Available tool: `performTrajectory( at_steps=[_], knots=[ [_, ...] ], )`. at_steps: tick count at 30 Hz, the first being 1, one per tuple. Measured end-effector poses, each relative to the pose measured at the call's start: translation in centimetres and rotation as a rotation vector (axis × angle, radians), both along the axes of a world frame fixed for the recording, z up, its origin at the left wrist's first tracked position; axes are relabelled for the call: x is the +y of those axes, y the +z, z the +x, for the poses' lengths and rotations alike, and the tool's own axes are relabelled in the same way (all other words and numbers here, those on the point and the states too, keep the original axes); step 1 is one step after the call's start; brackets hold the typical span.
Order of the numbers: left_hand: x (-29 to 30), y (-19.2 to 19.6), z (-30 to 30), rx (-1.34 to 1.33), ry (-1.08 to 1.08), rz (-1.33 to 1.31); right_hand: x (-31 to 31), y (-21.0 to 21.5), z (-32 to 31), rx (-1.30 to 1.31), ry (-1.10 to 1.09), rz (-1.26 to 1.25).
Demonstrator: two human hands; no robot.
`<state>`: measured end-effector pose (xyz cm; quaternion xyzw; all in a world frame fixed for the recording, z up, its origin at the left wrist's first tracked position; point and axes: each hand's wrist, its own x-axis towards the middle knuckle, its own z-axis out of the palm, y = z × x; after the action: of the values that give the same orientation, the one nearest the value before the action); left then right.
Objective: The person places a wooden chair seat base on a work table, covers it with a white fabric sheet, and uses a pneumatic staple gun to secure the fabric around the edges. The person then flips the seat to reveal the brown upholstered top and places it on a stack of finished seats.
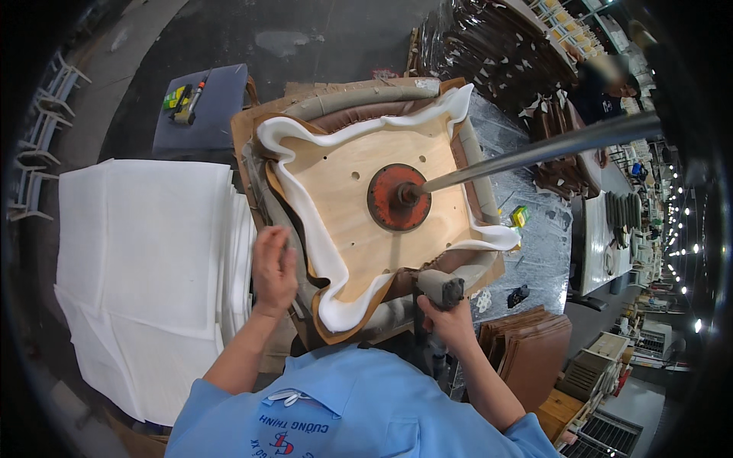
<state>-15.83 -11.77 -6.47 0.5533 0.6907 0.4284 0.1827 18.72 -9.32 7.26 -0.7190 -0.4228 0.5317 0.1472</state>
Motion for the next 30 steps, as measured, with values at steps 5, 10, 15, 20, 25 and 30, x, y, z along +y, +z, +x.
performTrajectory(
  at_steps=[5, 10, 15, 20, 25, 30],
  knots=[
    [-0.9, -1.6, 4.2, -0.064, -0.009, 0.080, -3.2, 0.4, 2.2, 0.043, -0.075, 0.083],
    [-1.9, -1.4, 6.1, 0.027, -0.018, 0.051, -4.4, -0.7, 4.0, 0.085, -0.103, 0.143],
    [-4.2, -1.3, 9.6, 0.192, 0.038, 0.062, -4.6, -2.8, 5.2, 0.104, -0.150, 0.249],
    [-8.2, 1.9, 8.1, 0.234, -0.241, 0.055, -3.7, -4.3, 8.6, -0.067, -0.181, 0.356],
    [-5.5, 5.0, 3.7, 0.459, -0.368, 0.169, -3.7, -4.3, 13.0, -0.217, -0.167, 0.541],
    [-3.9, 5.5, 2.1, 0.542, -0.532, 0.097, -8.6, 2.5, 12.0, 0.092, -0.134, 0.244]
  ],
)
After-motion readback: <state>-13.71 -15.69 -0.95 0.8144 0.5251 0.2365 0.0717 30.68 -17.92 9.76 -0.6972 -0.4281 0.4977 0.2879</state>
